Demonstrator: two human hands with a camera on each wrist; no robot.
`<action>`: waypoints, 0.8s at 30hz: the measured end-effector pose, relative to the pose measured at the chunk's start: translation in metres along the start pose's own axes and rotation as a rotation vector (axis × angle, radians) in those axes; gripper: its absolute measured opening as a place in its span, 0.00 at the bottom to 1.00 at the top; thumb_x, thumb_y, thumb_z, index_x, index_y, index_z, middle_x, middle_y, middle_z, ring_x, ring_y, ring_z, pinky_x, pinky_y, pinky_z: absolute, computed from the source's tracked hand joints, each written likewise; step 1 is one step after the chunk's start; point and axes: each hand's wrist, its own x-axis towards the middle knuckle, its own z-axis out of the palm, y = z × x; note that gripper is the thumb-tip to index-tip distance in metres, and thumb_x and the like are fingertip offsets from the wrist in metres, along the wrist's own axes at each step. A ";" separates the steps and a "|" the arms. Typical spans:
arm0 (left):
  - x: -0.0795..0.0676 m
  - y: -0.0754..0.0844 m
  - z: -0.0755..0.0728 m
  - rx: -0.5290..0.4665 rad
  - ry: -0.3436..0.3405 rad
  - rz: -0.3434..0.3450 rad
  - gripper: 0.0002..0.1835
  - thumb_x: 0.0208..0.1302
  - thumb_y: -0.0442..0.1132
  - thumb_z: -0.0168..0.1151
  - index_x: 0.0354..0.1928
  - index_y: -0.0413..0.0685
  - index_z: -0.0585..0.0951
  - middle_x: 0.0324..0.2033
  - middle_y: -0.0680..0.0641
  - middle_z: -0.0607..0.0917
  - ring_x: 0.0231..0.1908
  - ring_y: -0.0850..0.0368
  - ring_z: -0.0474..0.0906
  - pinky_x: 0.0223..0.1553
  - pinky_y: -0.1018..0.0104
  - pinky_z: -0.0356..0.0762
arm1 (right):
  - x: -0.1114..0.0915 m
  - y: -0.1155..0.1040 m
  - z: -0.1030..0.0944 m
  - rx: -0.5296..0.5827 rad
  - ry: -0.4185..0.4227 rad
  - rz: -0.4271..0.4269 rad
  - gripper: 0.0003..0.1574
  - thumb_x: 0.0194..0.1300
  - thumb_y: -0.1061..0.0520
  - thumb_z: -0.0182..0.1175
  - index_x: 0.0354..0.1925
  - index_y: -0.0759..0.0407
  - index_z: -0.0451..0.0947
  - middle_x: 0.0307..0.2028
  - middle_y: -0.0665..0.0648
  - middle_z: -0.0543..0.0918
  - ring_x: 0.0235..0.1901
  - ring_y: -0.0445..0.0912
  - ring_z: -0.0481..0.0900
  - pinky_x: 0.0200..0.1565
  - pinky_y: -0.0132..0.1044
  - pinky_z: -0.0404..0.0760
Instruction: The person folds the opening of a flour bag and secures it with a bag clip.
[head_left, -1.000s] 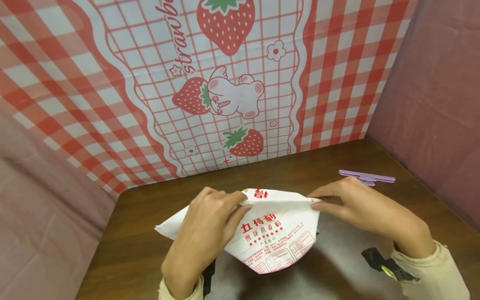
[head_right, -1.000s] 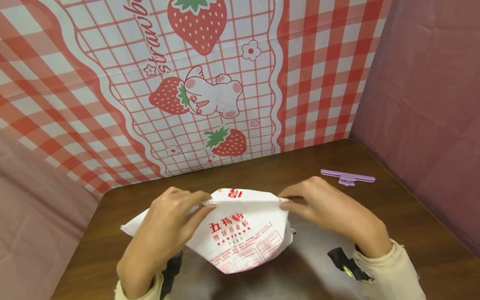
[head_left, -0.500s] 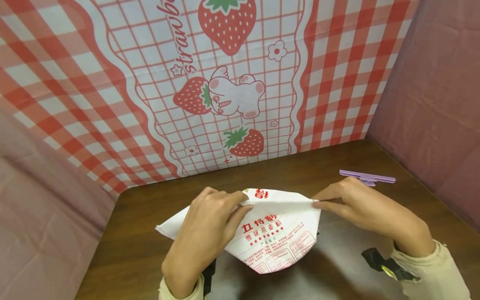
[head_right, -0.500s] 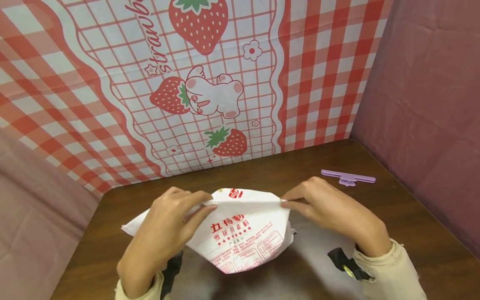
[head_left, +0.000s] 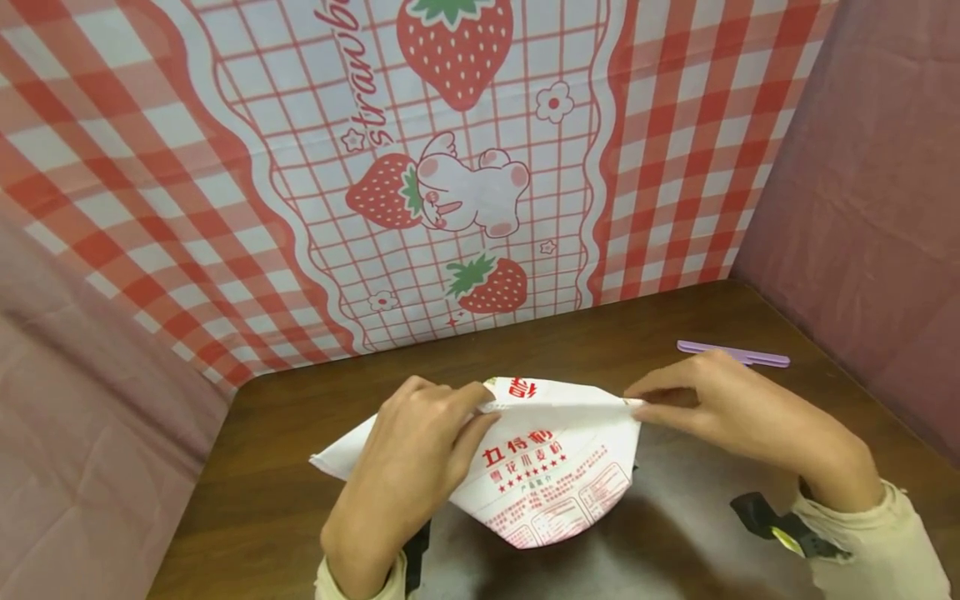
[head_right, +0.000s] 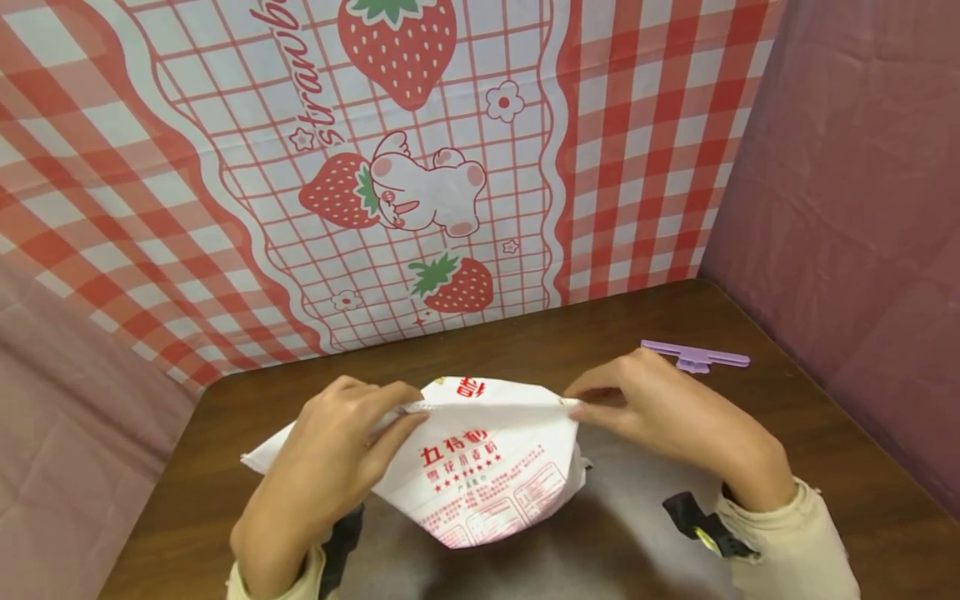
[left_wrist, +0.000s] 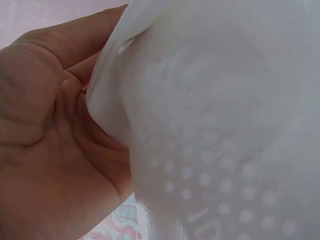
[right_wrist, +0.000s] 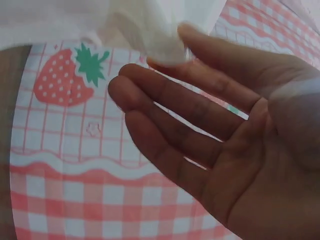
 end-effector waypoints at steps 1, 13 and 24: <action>0.000 0.000 0.000 0.005 -0.001 -0.003 0.03 0.55 0.43 0.62 0.30 0.54 0.80 0.17 0.60 0.78 0.17 0.70 0.70 0.35 0.70 0.68 | -0.001 0.001 -0.001 -0.015 0.016 0.010 0.09 0.55 0.45 0.61 0.37 0.40 0.81 0.31 0.34 0.80 0.27 0.28 0.75 0.29 0.27 0.74; 0.000 0.001 -0.001 0.004 0.014 0.016 0.03 0.54 0.41 0.63 0.30 0.52 0.80 0.19 0.59 0.80 0.19 0.68 0.72 0.34 0.69 0.68 | -0.002 0.054 -0.015 -0.195 0.245 0.161 0.07 0.57 0.49 0.60 0.34 0.47 0.82 0.27 0.42 0.81 0.24 0.34 0.73 0.29 0.28 0.70; 0.000 0.001 0.000 0.011 0.007 0.018 0.03 0.54 0.41 0.63 0.30 0.52 0.80 0.18 0.59 0.79 0.18 0.68 0.71 0.34 0.69 0.68 | -0.008 0.099 -0.007 -0.154 0.111 0.281 0.18 0.59 0.48 0.58 0.42 0.57 0.79 0.30 0.50 0.82 0.23 0.39 0.73 0.29 0.36 0.73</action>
